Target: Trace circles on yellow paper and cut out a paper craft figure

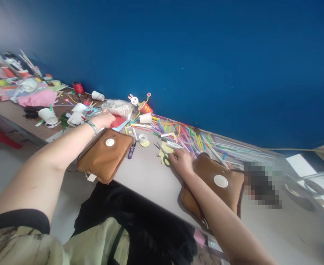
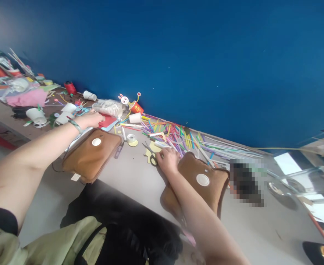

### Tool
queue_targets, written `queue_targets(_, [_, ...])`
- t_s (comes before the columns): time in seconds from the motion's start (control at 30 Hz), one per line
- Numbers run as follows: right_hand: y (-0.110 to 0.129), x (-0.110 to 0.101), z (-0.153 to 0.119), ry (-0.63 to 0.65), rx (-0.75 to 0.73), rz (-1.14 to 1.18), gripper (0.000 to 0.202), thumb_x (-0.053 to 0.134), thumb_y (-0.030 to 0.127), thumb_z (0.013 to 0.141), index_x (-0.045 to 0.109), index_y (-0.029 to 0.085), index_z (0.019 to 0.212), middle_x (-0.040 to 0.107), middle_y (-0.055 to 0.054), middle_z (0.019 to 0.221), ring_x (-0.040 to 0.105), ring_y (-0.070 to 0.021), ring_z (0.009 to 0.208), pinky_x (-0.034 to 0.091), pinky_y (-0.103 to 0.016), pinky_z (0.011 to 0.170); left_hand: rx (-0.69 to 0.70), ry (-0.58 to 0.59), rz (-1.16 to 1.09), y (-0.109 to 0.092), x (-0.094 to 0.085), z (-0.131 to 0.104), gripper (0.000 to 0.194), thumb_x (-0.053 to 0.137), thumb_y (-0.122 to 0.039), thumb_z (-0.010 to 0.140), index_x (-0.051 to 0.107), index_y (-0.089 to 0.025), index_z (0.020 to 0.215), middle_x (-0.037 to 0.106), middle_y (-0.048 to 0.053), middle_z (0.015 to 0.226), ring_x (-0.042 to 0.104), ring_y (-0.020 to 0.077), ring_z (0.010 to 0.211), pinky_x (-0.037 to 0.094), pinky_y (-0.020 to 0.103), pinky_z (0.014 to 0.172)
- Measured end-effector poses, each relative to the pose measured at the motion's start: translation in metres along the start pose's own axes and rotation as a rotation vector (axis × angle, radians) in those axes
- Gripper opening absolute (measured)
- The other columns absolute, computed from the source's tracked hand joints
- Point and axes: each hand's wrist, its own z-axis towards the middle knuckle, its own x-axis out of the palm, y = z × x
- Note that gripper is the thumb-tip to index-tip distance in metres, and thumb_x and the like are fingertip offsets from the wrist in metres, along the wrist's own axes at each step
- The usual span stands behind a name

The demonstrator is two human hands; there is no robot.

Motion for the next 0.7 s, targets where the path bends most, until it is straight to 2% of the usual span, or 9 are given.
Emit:
queue_targets(0.2, [-0.001,0.002,0.001,0.001,0.008,0.025,0.024,0.056,0.033,0.084,0.062,0.021,0.064,0.072,-0.008,0.084,0.058,-0.0274,0.088,0.030,-0.039,0.078,-0.079,-0.087,-0.029,0.006,-0.005,0.001,0.013,0.062,-0.016,0.071,0.062,-0.016,0.059,0.070,0.015,0.074,0.064,0.0310,0.100,0.035,0.038,0.099])
queue_targets(0.4, [0.000,0.001,0.002,0.025,0.033,0.035,0.024,0.055,0.033,0.084,0.062,0.020,0.064,0.072,-0.009,0.087,0.058,-0.0277,0.090,0.031,-0.039,0.080,-0.251,-0.230,-0.123,0.022,-0.026,-0.004,0.011,0.059,-0.015,0.076,0.070,-0.012,0.076,0.073,0.015,0.090,0.064,0.0295,0.092,0.041,0.035,0.084])
queue_targets(0.53, [0.001,0.000,0.002,0.040,0.050,0.038,0.023,0.056,0.032,0.083,0.062,0.020,0.065,0.072,-0.009,0.086,0.057,-0.0277,0.090,0.031,-0.040,0.081,-0.393,-0.391,-0.467,0.033,-0.038,-0.017,0.008,0.067,-0.011,0.074,0.071,-0.008,0.081,0.070,0.004,0.077,0.057,0.0187,0.082,0.041,0.029,0.086])
queue_targets(0.7, [0.000,0.002,0.003,0.058,0.056,0.051,0.022,0.057,0.031,0.083,0.061,0.020,0.065,0.072,-0.008,0.088,0.056,-0.0271,0.090,0.031,-0.040,0.082,-0.454,-0.542,-0.741,0.035,-0.041,-0.028,0.007,0.068,-0.009,0.083,0.067,-0.006,0.089,0.053,-0.008,0.060,0.044,0.0086,0.070,0.041,0.023,0.086])
